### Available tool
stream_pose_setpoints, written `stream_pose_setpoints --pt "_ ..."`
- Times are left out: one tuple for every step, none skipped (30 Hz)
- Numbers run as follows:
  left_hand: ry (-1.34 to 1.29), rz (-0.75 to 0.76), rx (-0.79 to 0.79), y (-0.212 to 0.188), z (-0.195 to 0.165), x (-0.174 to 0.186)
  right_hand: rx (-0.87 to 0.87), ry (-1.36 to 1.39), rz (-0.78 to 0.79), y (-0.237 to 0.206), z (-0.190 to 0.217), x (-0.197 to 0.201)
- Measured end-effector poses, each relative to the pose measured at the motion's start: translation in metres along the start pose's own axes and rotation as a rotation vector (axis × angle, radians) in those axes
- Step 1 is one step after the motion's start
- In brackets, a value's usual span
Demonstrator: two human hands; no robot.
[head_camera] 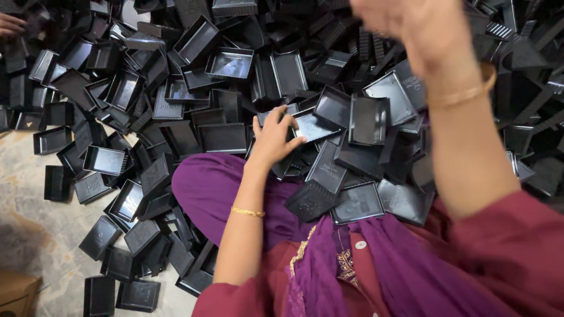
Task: The person sits on the floor among a large pile of black plastic trays and lids, picks up a base and a lid one at a time, fits the lid onto the base, and tosses the closed container toward a cardboard box. They continue pairing and closing containers from the pile throughout the clip.
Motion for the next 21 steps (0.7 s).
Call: stream_pose_setpoints --pt "0.001 0.015 -0.028 0.0 0.001 -0.002 -0.118 -0.368 -0.003 -0.023 -0.015 -0.008" --pt "0.001 0.03 -0.054 -0.001 0.002 -0.002 -0.239 -0.73 0.0 -0.046 -0.027 -0.014" --pt "0.0 0.046 -0.077 -0.002 0.002 -0.001 -0.368 -0.96 0.078 -0.065 -0.041 -0.026" --pt "-0.034 0.083 -0.066 -0.004 0.004 -0.002 -0.5 -1.186 0.159 -0.084 -0.054 -0.039" --pt "-0.065 0.117 -0.059 -0.006 0.004 0.0 -0.535 -1.184 0.209 -0.099 -0.062 -0.051" --pt "-0.092 0.145 -0.056 -0.005 0.003 0.002 -0.563 -1.184 0.252 -0.108 -0.068 -0.06" --pt "-0.05 0.148 -0.049 -0.005 0.0 0.004 -0.568 -1.175 0.268 -0.114 -0.071 -0.065" --pt "-0.011 0.155 -0.035 -0.009 -0.006 0.004 -0.575 -1.164 0.292 -0.118 -0.073 -0.066" --pt "0.028 0.163 -0.019 -0.013 -0.012 0.005 -0.583 -1.151 0.318 -0.118 -0.074 -0.063" --pt "0.031 0.142 -0.034 -0.015 -0.018 0.01 -0.469 -1.061 0.222 -0.113 -0.065 -0.056" --pt "0.032 0.122 -0.052 -0.016 -0.026 0.016 -0.36 -0.971 0.124 -0.107 -0.055 -0.048" --pt "0.032 0.104 -0.074 -0.015 -0.034 0.023 -0.253 -0.881 0.026 -0.103 -0.044 -0.038" --pt "-0.061 0.051 -0.138 -0.014 -0.043 0.033 -0.263 -0.639 -0.074 -0.101 -0.04 -0.028" --pt "-0.158 0.0 -0.198 -0.014 -0.051 0.046 -0.272 -0.396 -0.166 -0.1 -0.037 -0.022" --pt "-0.256 -0.052 -0.254 -0.016 -0.059 0.056 -0.277 -0.151 -0.255 -0.101 -0.035 -0.021" --pt "-0.436 -0.071 -0.23 -0.015 -0.061 0.061 -0.267 -0.113 -0.226 -0.101 -0.031 -0.029" --pt "-0.614 -0.091 -0.203 -0.015 -0.063 0.064 -0.257 -0.074 -0.196 -0.101 -0.028 -0.042" --pt "-0.793 -0.112 -0.173 -0.014 -0.065 0.064 -0.247 -0.036 -0.166 -0.102 -0.024 -0.057" --pt "-1.104 -0.173 -0.152 -0.011 -0.066 0.061 -0.214 -0.142 -0.077 -0.103 -0.019 -0.078" --pt "-1.415 -0.235 -0.128 -0.006 -0.066 0.053 -0.178 -0.249 0.013 -0.106 -0.014 -0.098" --pt "-1.725 -0.3 -0.097 -0.003 -0.063 0.046 -0.323 -0.329 0.104 -0.112 -0.021 -0.113"
Point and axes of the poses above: each hand's wrist, its own y-axis towards the middle knuckle, its own x-axis out of the back of the hand, z = x × y, the point moved 7 cm from there along y, towards the middle knuckle, and after that the axes turned 12 degrees about -y, right-handed, at the moved point
